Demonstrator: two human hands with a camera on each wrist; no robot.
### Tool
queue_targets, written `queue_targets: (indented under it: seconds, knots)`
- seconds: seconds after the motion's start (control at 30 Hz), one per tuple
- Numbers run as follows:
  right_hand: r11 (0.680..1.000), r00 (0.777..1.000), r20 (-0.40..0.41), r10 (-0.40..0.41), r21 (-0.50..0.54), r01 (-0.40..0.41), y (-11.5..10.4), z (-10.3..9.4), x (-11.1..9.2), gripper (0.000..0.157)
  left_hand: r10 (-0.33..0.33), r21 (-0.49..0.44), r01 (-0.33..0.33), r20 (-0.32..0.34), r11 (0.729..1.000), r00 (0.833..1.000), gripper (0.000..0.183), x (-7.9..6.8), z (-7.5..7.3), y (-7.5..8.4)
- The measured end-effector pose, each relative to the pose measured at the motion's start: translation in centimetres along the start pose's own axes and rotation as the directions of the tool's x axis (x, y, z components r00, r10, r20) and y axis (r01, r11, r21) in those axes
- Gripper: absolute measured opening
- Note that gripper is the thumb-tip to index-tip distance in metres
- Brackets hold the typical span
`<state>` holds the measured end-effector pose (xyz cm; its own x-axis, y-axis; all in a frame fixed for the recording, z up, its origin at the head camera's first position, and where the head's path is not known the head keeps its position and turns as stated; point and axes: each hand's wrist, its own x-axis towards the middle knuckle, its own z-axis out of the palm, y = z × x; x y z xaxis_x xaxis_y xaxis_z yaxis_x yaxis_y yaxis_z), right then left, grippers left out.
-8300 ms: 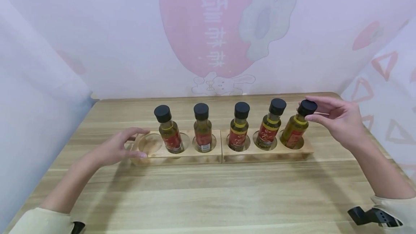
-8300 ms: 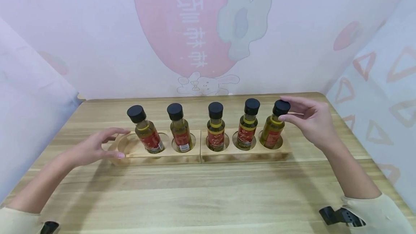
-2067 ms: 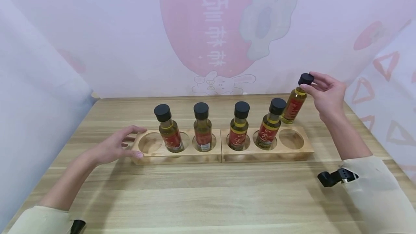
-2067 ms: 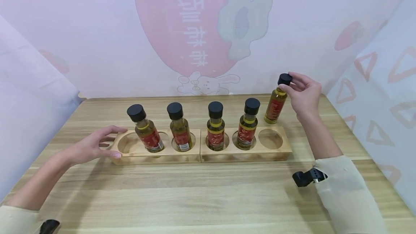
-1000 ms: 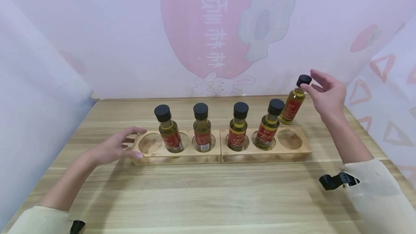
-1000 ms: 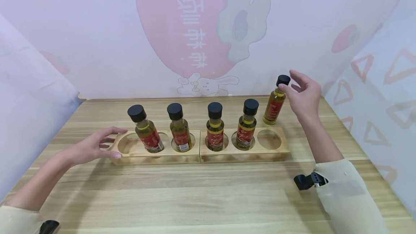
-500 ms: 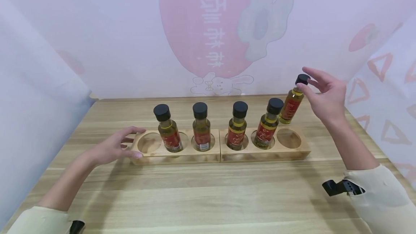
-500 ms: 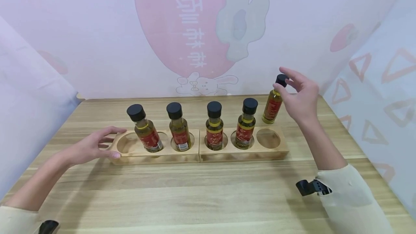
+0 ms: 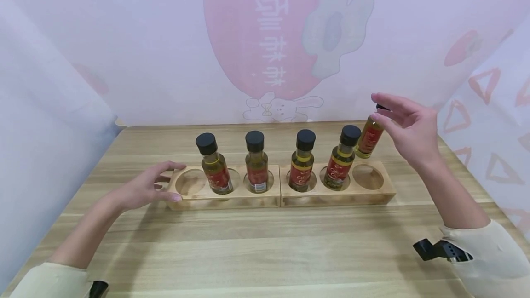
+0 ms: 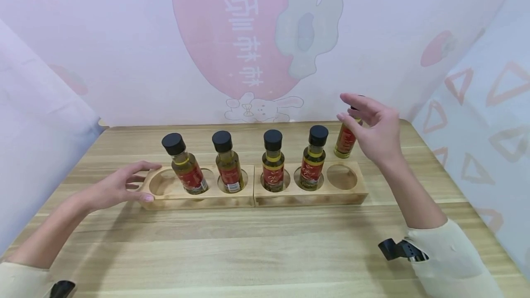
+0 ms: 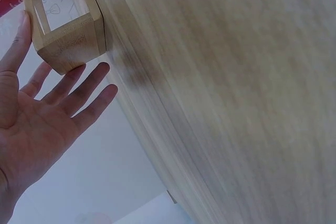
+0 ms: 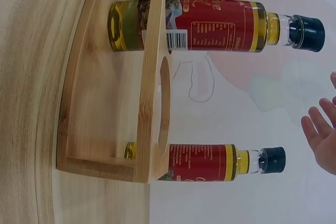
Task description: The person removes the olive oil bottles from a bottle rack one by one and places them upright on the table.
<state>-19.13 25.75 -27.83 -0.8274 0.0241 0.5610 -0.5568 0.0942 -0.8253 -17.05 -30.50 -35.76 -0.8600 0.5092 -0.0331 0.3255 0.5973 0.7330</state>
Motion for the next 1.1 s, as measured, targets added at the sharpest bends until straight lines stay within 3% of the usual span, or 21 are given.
queue_targets:
  seconds: [0.57,1.1]
  knots:
    - [1.000,0.979,0.203,0.001,0.029,-0.007,0.1,1.1,-1.6,0.036,0.011,-0.008,-0.011,0.005,1.000,1.000,0.073,0.0,0.0,-0.4]
    - [0.989,0.955,0.284,0.087,0.088,-0.116,1.0,1.9,-3.0,0.045,0.018,0.000,-0.018,0.010,1.000,1.000,0.072,0.0,-0.1,-0.1]
